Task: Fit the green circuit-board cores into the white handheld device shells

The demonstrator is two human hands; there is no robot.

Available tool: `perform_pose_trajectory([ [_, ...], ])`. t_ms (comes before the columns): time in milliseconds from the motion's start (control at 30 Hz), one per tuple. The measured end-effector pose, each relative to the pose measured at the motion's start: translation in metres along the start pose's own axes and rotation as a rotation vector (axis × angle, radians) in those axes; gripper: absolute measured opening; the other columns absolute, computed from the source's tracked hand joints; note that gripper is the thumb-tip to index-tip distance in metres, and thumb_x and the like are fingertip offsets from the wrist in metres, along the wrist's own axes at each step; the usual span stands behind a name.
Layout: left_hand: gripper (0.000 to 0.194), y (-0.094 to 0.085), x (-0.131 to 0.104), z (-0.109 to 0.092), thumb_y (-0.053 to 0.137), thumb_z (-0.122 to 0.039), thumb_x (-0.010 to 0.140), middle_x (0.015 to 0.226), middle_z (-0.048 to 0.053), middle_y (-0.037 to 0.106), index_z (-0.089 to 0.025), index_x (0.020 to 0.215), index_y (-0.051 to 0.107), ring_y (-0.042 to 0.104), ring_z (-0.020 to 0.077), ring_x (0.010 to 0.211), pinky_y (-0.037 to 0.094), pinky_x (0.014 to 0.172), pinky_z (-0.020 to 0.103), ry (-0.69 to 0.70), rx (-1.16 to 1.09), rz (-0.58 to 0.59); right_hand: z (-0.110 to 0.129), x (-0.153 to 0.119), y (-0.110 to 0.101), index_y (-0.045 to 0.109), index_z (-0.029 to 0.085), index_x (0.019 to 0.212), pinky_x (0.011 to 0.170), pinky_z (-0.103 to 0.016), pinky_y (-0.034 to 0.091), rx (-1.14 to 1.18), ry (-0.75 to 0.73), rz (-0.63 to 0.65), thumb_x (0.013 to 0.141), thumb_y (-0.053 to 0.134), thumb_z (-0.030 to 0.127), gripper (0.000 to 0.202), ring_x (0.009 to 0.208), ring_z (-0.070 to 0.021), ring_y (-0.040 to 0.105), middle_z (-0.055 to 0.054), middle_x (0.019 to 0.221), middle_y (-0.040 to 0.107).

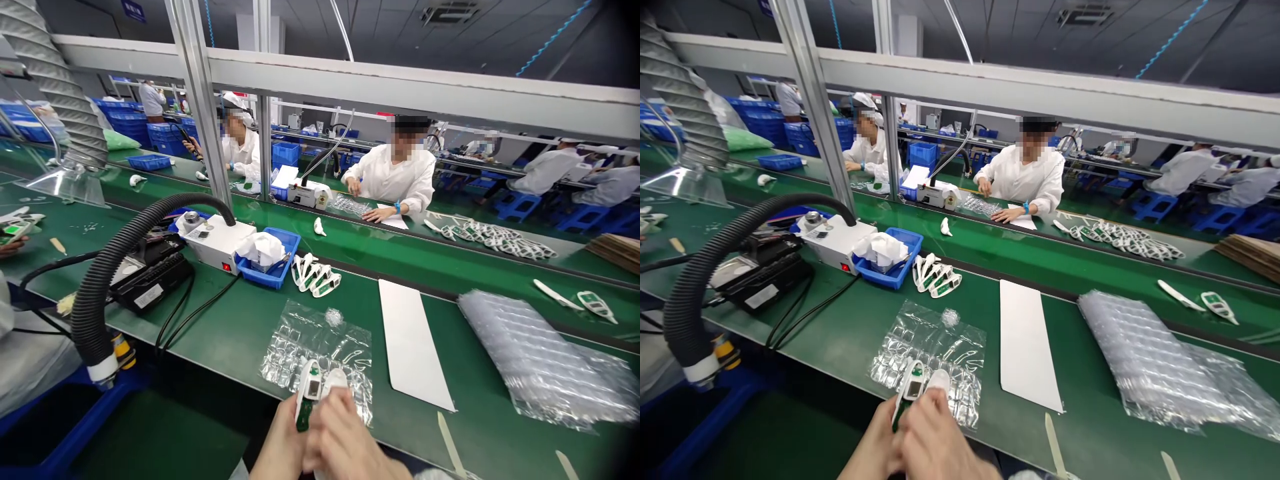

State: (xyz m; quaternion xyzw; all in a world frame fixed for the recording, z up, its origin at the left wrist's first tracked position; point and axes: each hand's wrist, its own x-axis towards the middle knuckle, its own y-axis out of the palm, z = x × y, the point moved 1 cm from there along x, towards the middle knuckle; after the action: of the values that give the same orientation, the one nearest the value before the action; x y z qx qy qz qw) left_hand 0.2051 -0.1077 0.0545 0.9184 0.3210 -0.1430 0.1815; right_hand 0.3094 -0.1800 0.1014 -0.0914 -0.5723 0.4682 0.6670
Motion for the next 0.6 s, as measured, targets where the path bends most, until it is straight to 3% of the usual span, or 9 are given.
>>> perform_pose_trajectory([
  [67,0.025,-0.005,0.002,0.002,0.075,-0.025,0.06,0.062,-0.004,0.048,-0.014,0.074,0.058,0.039,0.0105,0.059,0.034,0.055,0.021,-0.019,0.006,-0.061,0.004,0.006,-0.001,0.045,0.019,0.079,0.067,-0.032,0.034,0.054,0.024,0.0,0.099,0.031,0.014,0.025,0.069,-0.0154,0.043,0.0,0.072,0.048],
  [167,0.024,-0.009,0.004,0.005,0.075,-0.026,0.063,0.059,-0.006,0.046,-0.015,0.075,0.058,0.035,0.0089,0.055,0.033,0.053,0.021,0.013,0.037,-0.117,-0.001,0.015,-0.007,0.048,0.018,0.087,0.075,-0.036,0.037,0.106,0.294,0.169,0.096,0.037,0.01,0.016,0.078,-0.0172,0.047,-0.004,0.083,0.052],
  [233,0.025,-0.01,0.005,0.008,0.074,-0.029,0.067,0.062,-0.004,0.05,-0.014,0.08,0.059,0.038,0.01,0.058,0.034,0.054,0.021,0.033,0.027,-0.141,-0.005,0.018,-0.008,0.05,0.018,0.089,0.074,-0.037,0.036,0.062,0.334,0.231,0.093,0.041,0.007,0.015,0.078,-0.0183,0.046,-0.005,0.085,0.052],
  [367,0.035,-0.01,0.007,0.013,0.077,-0.034,0.065,0.066,-0.002,0.053,-0.011,0.084,0.059,0.039,0.0107,0.06,0.033,0.053,0.021,0.03,-0.03,-0.158,-0.009,0.014,0.001,0.048,0.019,0.088,0.071,-0.037,0.035,0.03,0.375,0.253,0.091,0.045,0.01,0.01,0.078,-0.0202,0.046,-0.005,0.084,0.05],
  [467,0.038,-0.009,0.007,0.016,0.078,-0.039,0.064,0.061,-0.004,0.05,-0.011,0.081,0.06,0.036,0.0096,0.057,0.033,0.052,0.021,0.029,-0.041,-0.191,-0.011,0.011,0.004,0.047,0.021,0.087,0.079,-0.038,0.035,0.129,0.507,0.283,0.092,0.047,0.013,0.009,0.081,-0.019,0.049,-0.002,0.086,0.051],
  [600,0.039,-0.008,0.003,0.013,0.074,-0.042,0.068,0.069,0.001,0.06,-0.01,0.087,0.064,0.045,0.013,0.062,0.039,0.058,0.023,0.063,0.009,-0.194,-0.014,0.011,0.003,0.05,0.023,0.086,0.082,-0.036,0.036,0.218,0.675,0.302,0.096,0.041,0.018,0.015,0.079,-0.0172,0.049,0.0,0.084,0.052],
])
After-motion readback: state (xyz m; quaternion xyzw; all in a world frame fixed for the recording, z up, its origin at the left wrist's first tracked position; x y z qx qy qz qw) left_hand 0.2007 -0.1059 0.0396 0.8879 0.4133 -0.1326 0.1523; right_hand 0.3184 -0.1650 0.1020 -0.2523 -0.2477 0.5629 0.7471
